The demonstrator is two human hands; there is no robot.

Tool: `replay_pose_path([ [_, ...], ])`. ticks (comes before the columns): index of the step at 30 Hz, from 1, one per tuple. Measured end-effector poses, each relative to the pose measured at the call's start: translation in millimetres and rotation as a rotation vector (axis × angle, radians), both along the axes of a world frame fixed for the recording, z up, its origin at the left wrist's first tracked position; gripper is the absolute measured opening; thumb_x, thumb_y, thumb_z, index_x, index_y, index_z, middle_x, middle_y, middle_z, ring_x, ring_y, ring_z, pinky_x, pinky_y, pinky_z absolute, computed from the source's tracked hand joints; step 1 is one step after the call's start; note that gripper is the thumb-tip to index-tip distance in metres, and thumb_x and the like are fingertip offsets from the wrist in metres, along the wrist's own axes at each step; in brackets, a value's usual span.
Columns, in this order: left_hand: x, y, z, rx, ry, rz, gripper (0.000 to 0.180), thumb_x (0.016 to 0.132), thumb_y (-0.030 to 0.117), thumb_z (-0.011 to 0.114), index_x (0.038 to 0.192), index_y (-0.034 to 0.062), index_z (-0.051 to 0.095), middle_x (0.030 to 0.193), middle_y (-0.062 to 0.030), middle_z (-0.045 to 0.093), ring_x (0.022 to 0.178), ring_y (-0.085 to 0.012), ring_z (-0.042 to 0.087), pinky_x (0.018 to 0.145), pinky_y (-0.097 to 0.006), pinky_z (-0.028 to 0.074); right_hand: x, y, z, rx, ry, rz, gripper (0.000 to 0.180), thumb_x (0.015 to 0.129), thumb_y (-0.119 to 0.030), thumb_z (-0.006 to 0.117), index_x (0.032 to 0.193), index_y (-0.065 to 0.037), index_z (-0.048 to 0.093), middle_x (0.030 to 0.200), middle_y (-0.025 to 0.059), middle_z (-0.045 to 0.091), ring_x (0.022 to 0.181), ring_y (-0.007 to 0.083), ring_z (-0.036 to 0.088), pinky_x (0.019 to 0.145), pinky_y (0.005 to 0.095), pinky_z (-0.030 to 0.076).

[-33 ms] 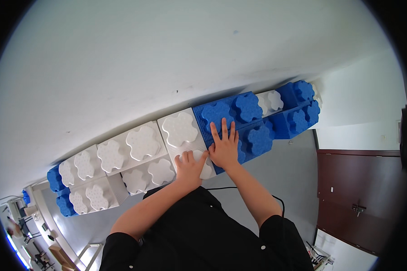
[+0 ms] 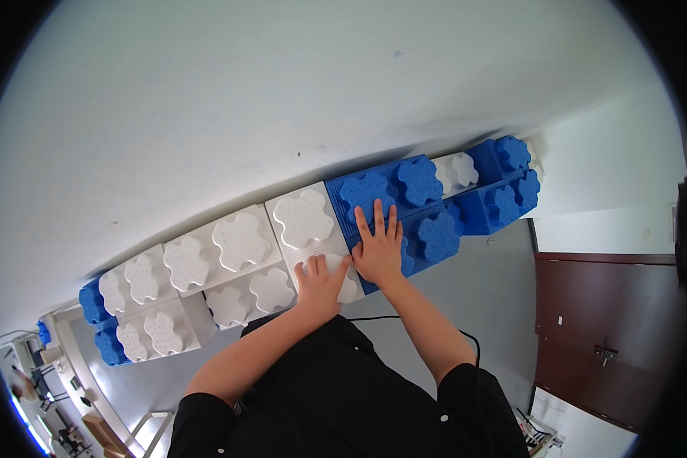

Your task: The recorder is arranging and stacking large blue and white toy blocks on a surface.

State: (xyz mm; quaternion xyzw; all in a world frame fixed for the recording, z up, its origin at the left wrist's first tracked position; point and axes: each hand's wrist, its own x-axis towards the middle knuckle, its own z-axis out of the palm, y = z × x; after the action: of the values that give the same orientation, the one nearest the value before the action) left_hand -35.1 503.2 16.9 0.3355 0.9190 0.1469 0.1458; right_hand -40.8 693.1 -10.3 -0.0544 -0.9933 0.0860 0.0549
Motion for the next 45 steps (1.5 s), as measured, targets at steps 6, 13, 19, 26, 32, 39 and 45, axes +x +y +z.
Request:
replay_pose_path([
  [6,20,5,41,-0.034,0.091,-0.004,0.105,0.063,0.027,0.09,0.157,0.023,0.043,0.13,-0.0256,0.051,0.127,-0.0403,0.047,0.1,-0.059,0.037,1,3,-1,-0.004,-0.021,-0.01,0.082,0.085,-0.02,0.063,0.163,-0.025,0.039,0.172,0.0204,0.023,0.154,0.0554,0.021,0.121,0.0692,0.024],
  [13,-2,-25,158,0.02,0.012,-0.029,0.11,0.064,0.028,0.089,0.162,0.0213,0.038,0.13,-0.0261,0.051,0.127,-0.0418,0.048,0.105,-0.06,0.036,-1,7,-10,-0.049,0.011,0.009,0.073,0.09,-0.026,0.064,0.16,-0.023,0.045,0.171,0.0203,0.028,0.154,0.0553,0.023,0.12,0.0671,0.026],
  [19,-15,-102,229,0.26,-0.206,0.086,0.119,0.064,0.026,0.091,0.166,0.0154,0.031,0.131,-0.0283,0.05,0.125,-0.0467,0.049,0.108,-0.053,0.041,1,20,-9,-0.278,0.188,0.007,0.053,0.09,-0.017,0.07,0.143,-0.014,0.063,0.158,0.0207,0.048,0.149,0.0495,0.035,0.119,0.0586,0.033],
  [26,13,-177,238,0.721,-0.247,0.339,0.129,0.063,0.023,0.099,0.164,-0.0002,0.022,0.142,-0.0223,0.046,0.134,-0.0414,0.047,0.11,-0.05,0.042,65,-31,111,-1.106,0.512,-0.314,0.02,0.105,-0.012,0.058,0.115,0.0,0.07,0.086,0.0022,0.06,0.081,0.0131,0.057,0.08,0.0305,0.048],
  [32,36,-181,227,0.807,-0.195,0.433,0.135,0.069,0.03,0.098,0.164,-0.0061,0.009,0.146,-0.0323,0.036,0.137,-0.0464,0.042,0.109,-0.051,0.041,107,-118,172,-1.37,0.289,0.134,0.091,0.097,-0.043,0.073,0.166,-0.006,0.026,0.158,0.0145,0.046,0.143,0.0299,0.046,0.114,0.0452,0.039],
  [39,35,-204,233,0.897,-0.547,-0.338,0.103,0.097,0.033,0.072,0.166,-0.0041,0.005,0.162,-0.0473,0.012,0.153,-0.0531,0.028,0.122,-0.05,0.034,159,-63,104,-1.68,0.22,-0.038,0.083,0.102,-0.055,0.06,0.161,-0.002,0.036,0.161,0.017,0.047,0.143,0.0318,0.052,0.117,0.0482,0.045],
  [45,46,-227,207,0.729,-0.797,-0.383,0.086,0.101,0.033,0.067,0.167,0.0061,0.019,0.167,-0.0324,0.023,0.143,-0.0485,0.044,0.116,-0.047,0.042,193,-60,56,-1.861,-0.026,-0.155,0.07,0.105,-0.05,0.056,0.156,-0.003,0.043,0.155,0.0156,0.053,0.138,0.0301,0.056,0.114,0.0464,0.048],
])
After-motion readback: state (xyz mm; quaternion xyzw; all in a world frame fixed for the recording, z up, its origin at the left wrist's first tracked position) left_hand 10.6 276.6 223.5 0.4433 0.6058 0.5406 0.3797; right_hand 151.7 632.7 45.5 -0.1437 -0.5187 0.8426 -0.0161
